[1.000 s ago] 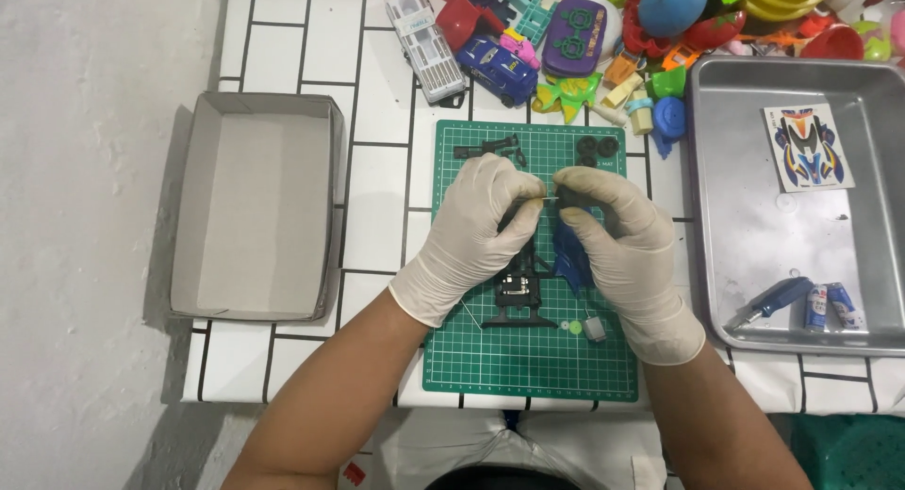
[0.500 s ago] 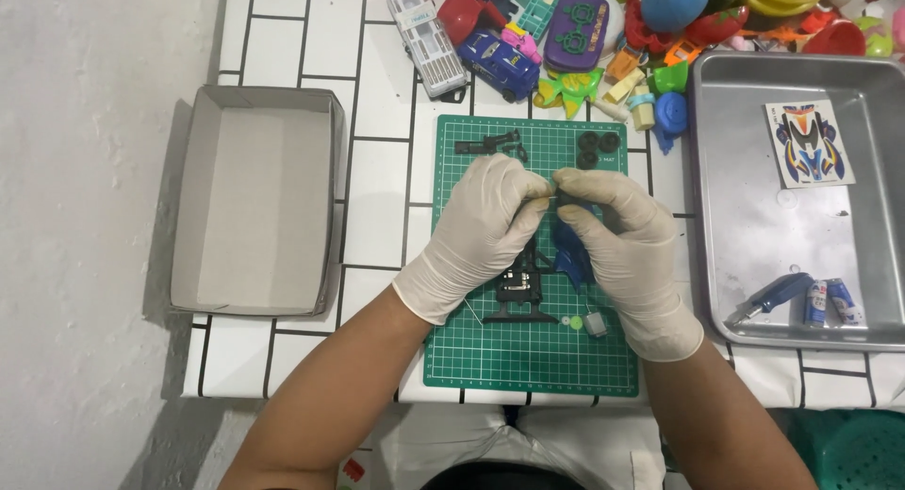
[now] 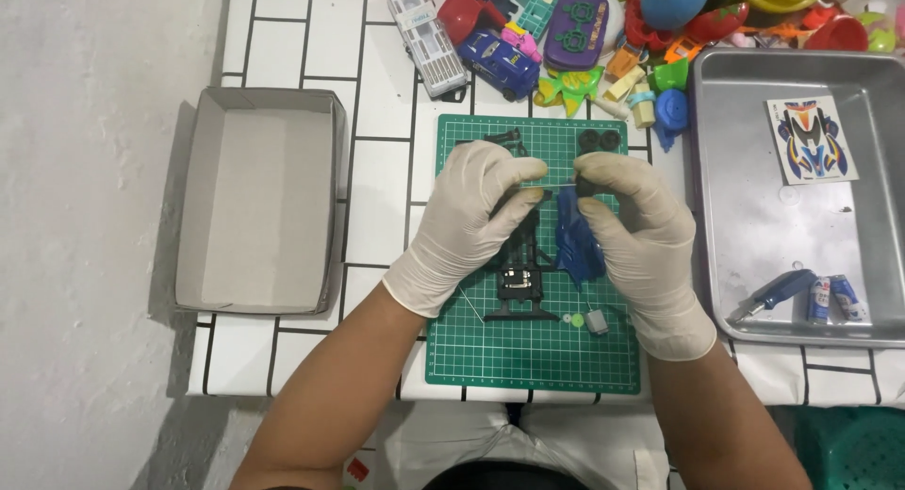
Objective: Assembling a miniature 4WD toy car chassis on a green cutting mat, fitting internal gears and plastic covers.
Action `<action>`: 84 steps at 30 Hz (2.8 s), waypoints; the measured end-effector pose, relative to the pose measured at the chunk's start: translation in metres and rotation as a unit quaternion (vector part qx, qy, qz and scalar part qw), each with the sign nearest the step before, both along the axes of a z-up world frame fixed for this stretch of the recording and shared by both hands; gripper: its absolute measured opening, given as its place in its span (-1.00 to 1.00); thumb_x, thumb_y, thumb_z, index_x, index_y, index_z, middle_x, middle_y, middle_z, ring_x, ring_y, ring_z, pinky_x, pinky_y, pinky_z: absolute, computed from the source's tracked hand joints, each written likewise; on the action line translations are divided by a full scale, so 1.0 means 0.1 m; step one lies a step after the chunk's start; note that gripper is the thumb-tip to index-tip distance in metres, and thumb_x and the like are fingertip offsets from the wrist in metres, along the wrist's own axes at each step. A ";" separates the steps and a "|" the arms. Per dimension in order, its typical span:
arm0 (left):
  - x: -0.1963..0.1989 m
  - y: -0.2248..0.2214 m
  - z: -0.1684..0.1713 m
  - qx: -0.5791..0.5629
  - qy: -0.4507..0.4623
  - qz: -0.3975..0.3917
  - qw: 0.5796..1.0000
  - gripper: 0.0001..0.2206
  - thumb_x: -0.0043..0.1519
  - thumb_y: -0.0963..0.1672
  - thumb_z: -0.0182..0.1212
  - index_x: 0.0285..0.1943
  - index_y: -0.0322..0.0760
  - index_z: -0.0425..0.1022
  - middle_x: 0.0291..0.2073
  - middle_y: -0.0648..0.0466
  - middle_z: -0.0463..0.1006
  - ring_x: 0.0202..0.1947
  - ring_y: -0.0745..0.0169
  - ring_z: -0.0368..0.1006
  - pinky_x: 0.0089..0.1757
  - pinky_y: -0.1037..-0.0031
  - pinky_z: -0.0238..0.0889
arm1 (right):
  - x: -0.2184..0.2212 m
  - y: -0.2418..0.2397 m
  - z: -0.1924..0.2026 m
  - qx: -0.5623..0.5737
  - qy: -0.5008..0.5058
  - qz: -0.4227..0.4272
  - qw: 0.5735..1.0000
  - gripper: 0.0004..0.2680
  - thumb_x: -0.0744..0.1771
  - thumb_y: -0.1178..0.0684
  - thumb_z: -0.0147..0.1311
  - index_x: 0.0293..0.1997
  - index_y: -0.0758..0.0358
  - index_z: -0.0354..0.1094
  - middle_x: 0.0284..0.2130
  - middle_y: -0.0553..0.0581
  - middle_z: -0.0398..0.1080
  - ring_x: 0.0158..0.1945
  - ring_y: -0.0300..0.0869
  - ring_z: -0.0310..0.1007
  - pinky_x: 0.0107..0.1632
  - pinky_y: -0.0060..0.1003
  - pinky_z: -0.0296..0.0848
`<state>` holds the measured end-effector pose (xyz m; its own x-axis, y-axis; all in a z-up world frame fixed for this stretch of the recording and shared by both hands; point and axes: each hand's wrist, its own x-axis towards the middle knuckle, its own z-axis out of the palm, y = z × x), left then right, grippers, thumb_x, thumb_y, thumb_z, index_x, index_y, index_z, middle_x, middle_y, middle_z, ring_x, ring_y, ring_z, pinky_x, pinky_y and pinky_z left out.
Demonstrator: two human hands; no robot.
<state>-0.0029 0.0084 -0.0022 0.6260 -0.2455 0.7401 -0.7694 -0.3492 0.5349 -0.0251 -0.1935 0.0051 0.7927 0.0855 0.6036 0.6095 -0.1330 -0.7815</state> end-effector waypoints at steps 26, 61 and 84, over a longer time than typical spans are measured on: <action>0.07 -0.04 -0.19 -0.038 -0.021 0.016 0.999 -0.97 0.27 -0.19 0.28 -0.18 -0.17 0.59 -0.50 0.18 0.46 -0.33 0.26 0.46 0.11 0.33 0.18 | -0.02 0.00 -0.01 -0.031 0.027 -0.024 0.999 -0.83 0.36 0.29 0.18 0.04 0.45 0.43 -0.14 0.33 0.49 -0.08 -0.03 0.56 0.02 -0.15 0.57; 0.12 0.11 -0.08 -0.099 -0.040 0.082 0.991 -0.92 0.23 -0.21 0.31 -0.16 -0.14 0.60 -0.39 0.14 0.56 -0.20 0.26 0.46 0.16 0.34 0.12 | 0.01 -0.02 -0.01 -0.071 0.020 -0.091 0.993 -0.77 0.41 0.23 0.15 0.22 0.32 0.36 0.03 0.28 0.47 0.17 -0.03 0.43 0.23 -0.10 0.36; 0.30 0.12 -0.29 0.031 0.049 0.124 0.991 -0.91 0.22 -0.19 0.34 -0.20 -0.05 0.57 -0.39 0.22 0.51 -0.13 0.35 0.42 0.18 0.27 0.07 | 0.30 -0.25 -0.39 -0.258 0.090 -0.226 0.935 -0.70 0.30 0.45 -0.02 -0.02 0.21 0.56 -0.15 0.15 0.39 -0.02 -0.01 0.43 0.00 -0.20 0.44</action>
